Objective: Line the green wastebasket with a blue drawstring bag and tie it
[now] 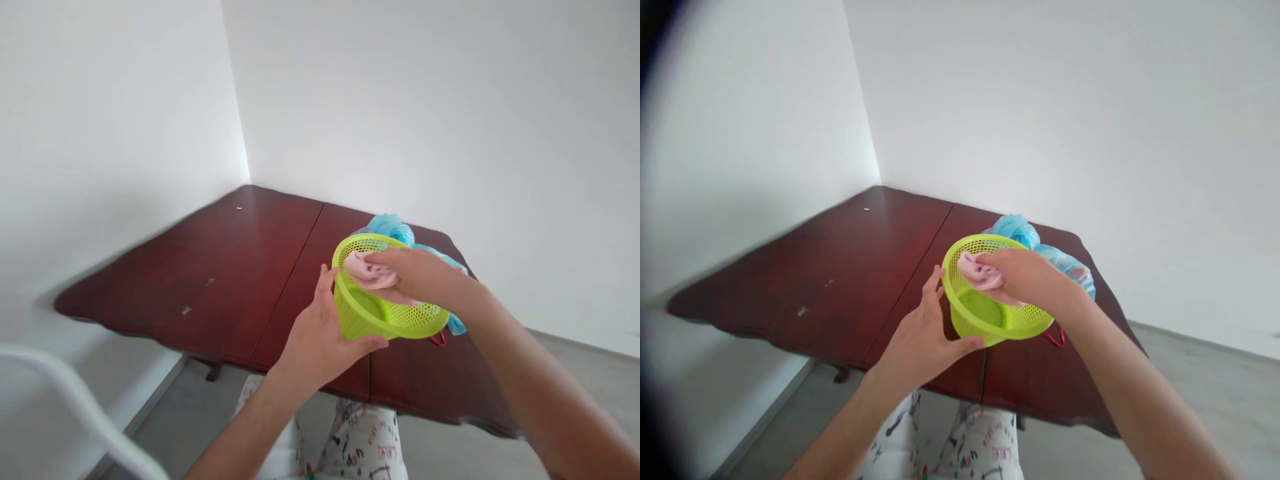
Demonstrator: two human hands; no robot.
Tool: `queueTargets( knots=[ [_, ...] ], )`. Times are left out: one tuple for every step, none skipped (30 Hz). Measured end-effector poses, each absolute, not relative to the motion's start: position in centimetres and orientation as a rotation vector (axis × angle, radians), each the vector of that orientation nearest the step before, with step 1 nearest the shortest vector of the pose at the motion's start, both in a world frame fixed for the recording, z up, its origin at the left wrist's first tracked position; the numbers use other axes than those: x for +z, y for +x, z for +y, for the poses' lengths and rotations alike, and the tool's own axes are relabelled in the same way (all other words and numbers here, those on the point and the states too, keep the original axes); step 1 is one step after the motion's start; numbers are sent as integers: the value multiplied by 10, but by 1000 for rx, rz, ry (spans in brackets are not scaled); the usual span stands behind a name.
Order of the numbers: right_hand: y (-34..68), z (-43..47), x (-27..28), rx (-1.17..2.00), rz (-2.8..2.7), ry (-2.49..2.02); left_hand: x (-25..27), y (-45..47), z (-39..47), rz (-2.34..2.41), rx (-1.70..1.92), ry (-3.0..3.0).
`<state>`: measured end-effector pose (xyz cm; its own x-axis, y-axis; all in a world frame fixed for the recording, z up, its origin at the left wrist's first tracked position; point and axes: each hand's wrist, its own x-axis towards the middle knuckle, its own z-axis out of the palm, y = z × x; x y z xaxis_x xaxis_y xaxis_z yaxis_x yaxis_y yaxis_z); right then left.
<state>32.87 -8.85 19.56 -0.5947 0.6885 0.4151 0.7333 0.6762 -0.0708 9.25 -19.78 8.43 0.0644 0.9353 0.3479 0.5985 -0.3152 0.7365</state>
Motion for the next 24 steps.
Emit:
queueTargets(
  knots=[
    [336, -95, 203, -200, -2543, -1124, 84, 87, -197, 1522, 1178, 1971],
    [342, -102, 210, -285, -2578, -1156, 85, 81, -195, 1505, 1231, 2000],
    [346, -111, 217, -397, -2584, -1186, 90, 74, -194, 1472, 1296, 2042],
    [348, -120, 223, -515, -2571, -1186, 98, 67, -192, 1424, 1371, 2094],
    [347, -129, 229, -616, -2559, -1147, 108, 59, -190, 1364, 1440, 2147],
    [343, -137, 235, -689, -2556, -1064, 121, 52, -188, 1305, 1494, 2198],
    [337, -143, 240, -740, -2565, -953, 135, 46, -185, 1251, 1520, 2235],
    [329, -149, 245, -778, -2579, -825, 151, 41, -182, 1205, 1503, 2257],
    [320, -153, 249, -807, -2597, -697, 165, 37, -179, 1165, 1455, 2263],
    [311, -155, 253, -834, -2618, -579, 179, 33, -176, 1128, 1389, 2259],
    [303, -156, 256, -861, -2640, -478, 191, 29, -173, 1095, 1314, 2254],
    [295, -156, 259, -890, -2658, -391, 201, 27, -169, 1062, 1244, 2261],
    [289, -154, 262, -921, -2669, -324, 207, 24, -166, 1038, 1191, 2286],
    [285, -152, 264, -953, -2671, -277, 212, 21, -163, 1016, 1173, 2330],
    [283, -149, 266, -981, -2668, -249, 214, 19, -161, 998, 1188, 2386],
    [283, -146, 267, -997, -2656, -236, 215, 16, -158, 991, 1220, 2447],
    [285, -143, 268, -997, -2640, -241, 214, 12, -156, 1001, 1262, 2503],
    [290, -139, 269, -981, -2624, -267, 212, 7, -153, 1042, 1316, 2542],
    [299, -136, 268, -953, -2607, -321, 208, 0, -150, 1117, 1375, 2561],
    [310, -132, 266, -919, -2577, -399, 203, -9, -145, 1221, 1446, 2565],
    [324, -128, 262, -884, -2529, -492, 196, -20, -141, 1360, 1518, 2547],
    [341, -124, 255, -845, -2468, -598, 186, -34, -135, 1509, 1610, 2508],
    [360, -119, 246, -809, -2371, -699, 174, -49, -129, 1647, 1712, 2467],
    [380, -113, 233, -764, -2269, -784, 159, -65, -122, 1798, 1717, 2412]
  ],
)
